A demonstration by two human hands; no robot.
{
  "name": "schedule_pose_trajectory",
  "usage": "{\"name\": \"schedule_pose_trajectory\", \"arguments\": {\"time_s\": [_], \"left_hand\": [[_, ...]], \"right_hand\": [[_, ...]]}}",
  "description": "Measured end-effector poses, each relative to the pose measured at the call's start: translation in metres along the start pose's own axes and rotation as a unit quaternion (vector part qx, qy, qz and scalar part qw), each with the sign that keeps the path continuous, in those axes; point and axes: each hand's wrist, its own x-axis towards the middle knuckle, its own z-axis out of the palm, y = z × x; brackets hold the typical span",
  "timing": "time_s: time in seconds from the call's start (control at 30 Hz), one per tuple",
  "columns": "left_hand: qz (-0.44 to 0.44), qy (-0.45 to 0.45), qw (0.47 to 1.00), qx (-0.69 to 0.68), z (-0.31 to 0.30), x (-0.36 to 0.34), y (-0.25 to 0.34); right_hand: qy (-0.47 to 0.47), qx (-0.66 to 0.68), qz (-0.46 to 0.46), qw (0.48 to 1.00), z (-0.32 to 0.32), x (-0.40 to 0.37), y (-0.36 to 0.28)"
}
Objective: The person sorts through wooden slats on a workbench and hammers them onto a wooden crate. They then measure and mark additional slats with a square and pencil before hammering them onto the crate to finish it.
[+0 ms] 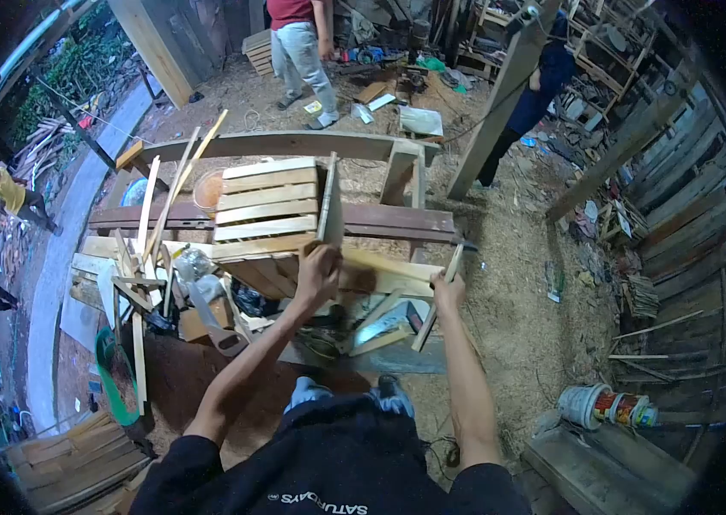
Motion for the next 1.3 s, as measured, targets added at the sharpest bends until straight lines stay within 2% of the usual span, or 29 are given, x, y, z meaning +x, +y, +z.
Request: {"name": "schedule_pose_trajectory", "arguments": {"time_s": [0.03, 0.1, 0.17, 0.27, 0.33, 0.37, 0.4, 0.43, 0.47, 0.5, 0.57, 0.6, 0.63, 0.7, 0.73, 0.77, 0.83, 0.93, 0.97, 1.0, 1.03, 1.07, 1.1, 1.13, 1.17, 1.2, 1.23, 1.3], "left_hand": [[0.024, 0.002, 0.998, 0.049, 0.017, -0.015, 0.01], [-0.054, -0.002, 0.998, 0.025, 0.05, -0.046, 0.024], [-0.17, -0.02, 0.984, -0.042, 0.082, -0.08, 0.033], [-0.403, -0.064, 0.908, -0.098, 0.124, -0.146, 0.007], [-0.413, -0.042, 0.903, -0.106, 0.147, -0.193, -0.025], [-0.419, -0.016, 0.9, -0.119, 0.156, -0.215, -0.036], [-0.421, -0.015, 0.899, -0.118, 0.164, -0.228, -0.048], [-0.477, -0.013, 0.867, -0.14, 0.167, -0.242, -0.056], [-0.53, -0.007, 0.832, -0.163, 0.172, -0.253, -0.065], [-0.532, -0.004, 0.832, -0.159, 0.176, -0.257, -0.074], [-0.583, -0.015, 0.805, -0.114, 0.182, -0.268, -0.088], [-0.585, -0.006, 0.804, -0.111, 0.181, -0.264, -0.089], [-0.593, -0.005, 0.8, -0.09, 0.179, -0.259, -0.086], [-0.604, 0.006, 0.794, -0.065, 0.177, -0.256, -0.087], [-0.572, 0.001, 0.82, -0.032, 0.179, -0.266, -0.095], [-0.538, -0.003, 0.843, 0.002, 0.181, -0.272, -0.104], [-0.55, 0.008, 0.835, -0.015, 0.182, -0.287, -0.115], [-0.529, -0.022, 0.847, -0.041, 0.164, -0.285, -0.096], [-0.51, 0.001, 0.858, -0.068, 0.176, -0.32, -0.123], [-0.535, 0.025, 0.837, -0.111, 0.16, -0.311, -0.097], [-0.536, 0.036, 0.825, -0.177, 0.158, -0.33, -0.104], [-0.545, 0.032, 0.813, -0.203, 0.135, -0.319, -0.075], [-0.512, 0.031, 0.842, -0.164, 0.122, -0.325, -0.062], [-0.522, 0.044, 0.828, -0.199, 0.114, -0.336, -0.057], [-0.545, 0.013, 0.815, -0.199, 0.101, -0.347, -0.054], [-0.577, 0.011, 0.802, -0.153, 0.069, -0.328, -0.019], [-0.523, -0.023, 0.85, -0.062, 0.054, -0.342, -0.018], [-0.566, -0.026, 0.82, -0.084, 0.027, -0.376, -0.016]], "right_hand": [[-0.002, -0.031, 0.028, 0.999, -0.02, 0.003, 0.02], [-0.029, -0.028, 0.027, 0.999, -0.052, 0.011, 0.073], [-0.058, 0.022, 0.113, 0.992, -0.066, 0.007, 0.108], [-0.074, -0.091, 0.137, 0.984, -0.084, -0.011, 0.164], [-0.082, -0.198, 0.139, 0.967, -0.087, -0.018, 0.187], [-0.085, -0.201, 0.144, 0.965, -0.085, -0.021, 0.199], [-0.099, -0.253, 0.073, 0.96, -0.081, -0.021, 0.214], [-0.112, -0.303, 0.004, 0.946, -0.08, -0.023, 0.24], [-0.128, -0.336, -0.014, 0.933, -0.071, -0.017, 0.273], [-0.133, -0.334, -0.014, 0.933, -0.064, -0.016, 0.277], [-0.163, -0.289, -0.093, 0.939, -0.052, -0.018, 0.278], [-0.205, -0.268, -0.142, 0.931, -0.048, -0.011, 0.288], [-0.214, -0.266, -0.146, 0.929, -0.044, -0.005, 0.294], [-0.207, -0.283, -0.217, 0.911, -0.034, 0.005, 0.299], [-0.251, -0.313, -0.201, 0.894, -0.033, 0.011, 0.297], [-0.251, -0.33, -0.234, 0.88, -0.033, 0.013, 0.293], [-0.27, -0.38, -0.214, 0.859, -0.034, 0.013, 0.28], [-0.301, -0.387, -0.243, 0.837, -0.041, 0.017, 0.279], [-0.314, -0.377, -0.254, 0.833, -0.037, 0.015, 0.276], [-0.32, -0.381, -0.221, 0.839, -0.036, 0.009, 0.257], [-0.324, -0.386, -0.188, 0.843, -0.037, 0.001, 0.239], [-0.301, -0.401, -0.19, 0.844, -0.033, -0.009, 0.233], [-0.273, -0.415, -0.194, 0.846, -0.031, -0.017, 0.23], [-0.273, -0.437, -0.196, 0.834, -0.032, -0.027, 0.225], [-0.27, -0.46, -0.198, 0.823, -0.032, -0.042, 0.219], [-0.273, -0.471, -0.181, 0.819, -0.03, -0.059, 0.21], [-0.277, -0.481, -0.165, 0.815, -0.025, -0.075, 0.2], [-0.388, -0.433, -0.005, 0.814, -0.015, -0.098, 0.201]]}}
